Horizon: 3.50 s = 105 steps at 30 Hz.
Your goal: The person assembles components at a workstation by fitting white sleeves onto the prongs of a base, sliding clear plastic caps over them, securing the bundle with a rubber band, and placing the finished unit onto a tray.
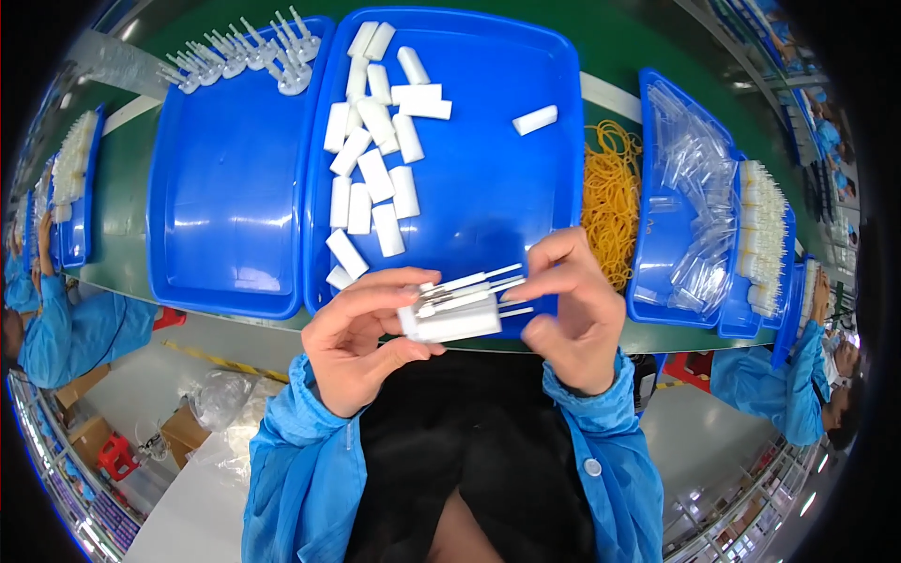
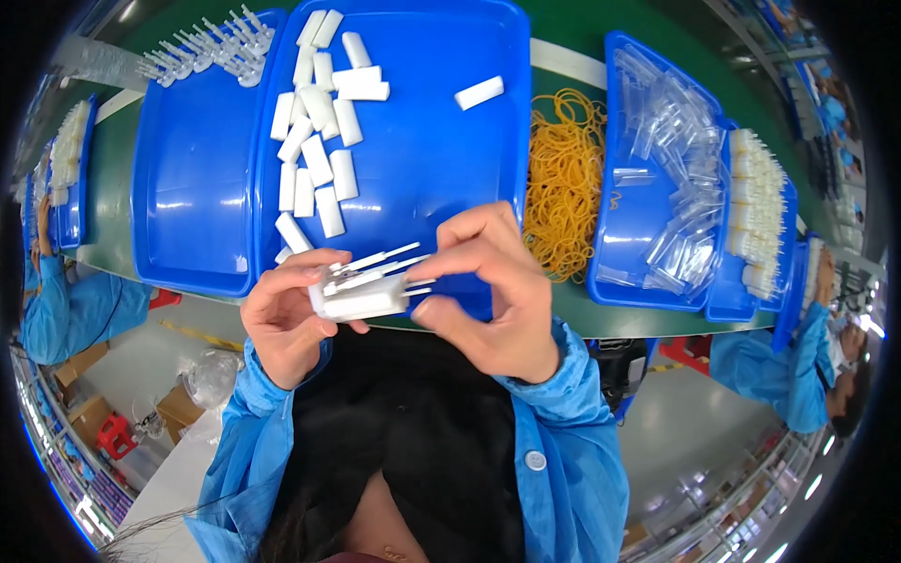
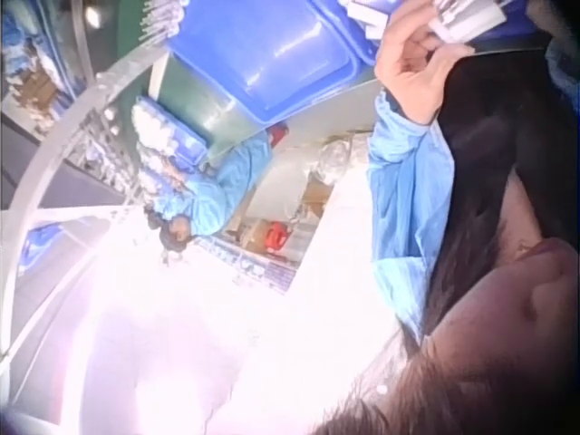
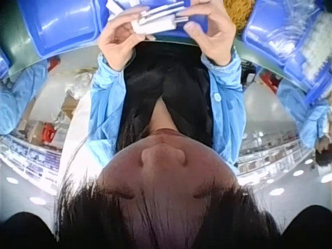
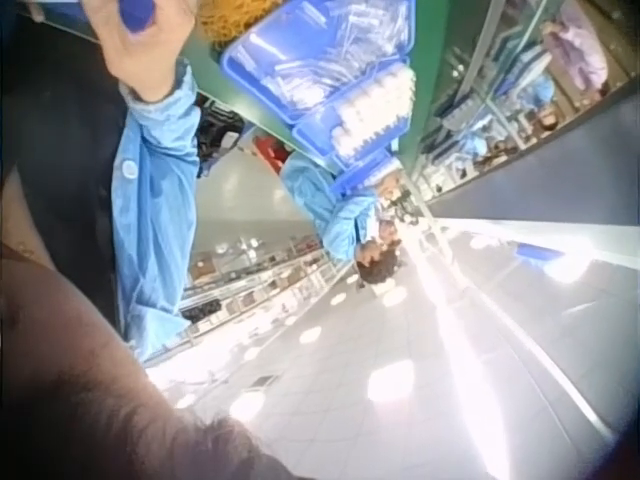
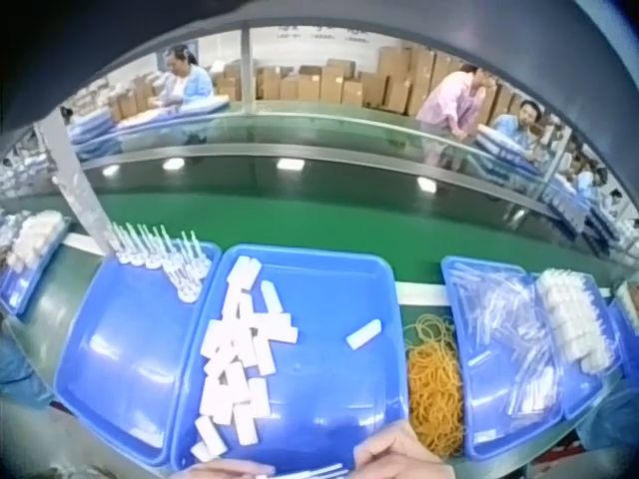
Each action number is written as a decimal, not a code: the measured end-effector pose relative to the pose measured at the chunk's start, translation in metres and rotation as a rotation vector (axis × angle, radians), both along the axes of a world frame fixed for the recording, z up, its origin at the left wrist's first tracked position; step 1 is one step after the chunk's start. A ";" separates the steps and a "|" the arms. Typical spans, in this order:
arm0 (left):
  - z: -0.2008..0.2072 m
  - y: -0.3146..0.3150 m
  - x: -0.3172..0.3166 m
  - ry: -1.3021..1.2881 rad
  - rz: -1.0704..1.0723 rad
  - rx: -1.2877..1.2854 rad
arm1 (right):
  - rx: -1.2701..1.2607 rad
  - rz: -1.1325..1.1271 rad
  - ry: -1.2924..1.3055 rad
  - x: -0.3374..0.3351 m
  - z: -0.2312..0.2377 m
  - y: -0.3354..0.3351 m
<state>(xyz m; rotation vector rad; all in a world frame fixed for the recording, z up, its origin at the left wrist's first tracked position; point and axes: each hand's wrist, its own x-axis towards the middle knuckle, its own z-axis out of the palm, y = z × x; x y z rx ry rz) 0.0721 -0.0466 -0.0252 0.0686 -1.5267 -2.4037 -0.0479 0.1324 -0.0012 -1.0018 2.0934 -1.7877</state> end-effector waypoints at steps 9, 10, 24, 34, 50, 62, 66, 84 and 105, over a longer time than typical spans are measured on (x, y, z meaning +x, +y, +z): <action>-0.008 -0.011 0.001 -0.023 -0.095 0.308 | 0.771 -0.136 0.945 -0.099 0.000 -0.022; -0.005 -0.011 0.001 -0.059 -0.099 0.322 | 0.780 -0.124 1.022 -0.107 -0.006 -0.026; -0.008 -0.015 -0.001 -0.040 -0.084 0.121 | 0.402 -0.027 0.327 -0.053 0.051 -0.010; -0.012 0.000 -0.005 0.047 -0.089 -0.067 | -0.094 -0.260 -0.427 0.012 0.018 0.024; 0.000 0.013 -0.007 -0.086 -0.057 -0.067 | -0.200 -0.137 -0.485 0.005 0.002 0.035; 0.005 0.012 -0.007 -0.137 -0.038 -0.195 | -0.106 -0.102 -0.387 0.009 0.000 0.025; 0.005 0.013 -0.008 -0.117 -0.030 -0.182 | -0.096 -0.071 -0.252 0.014 -0.007 0.021; 0.001 0.002 -0.002 -0.047 -0.058 -0.136 | 0.011 0.003 0.153 0.011 0.005 0.001; -0.015 -0.041 0.028 0.114 -0.139 0.201 | 0.665 0.071 0.625 -0.037 -0.018 -0.099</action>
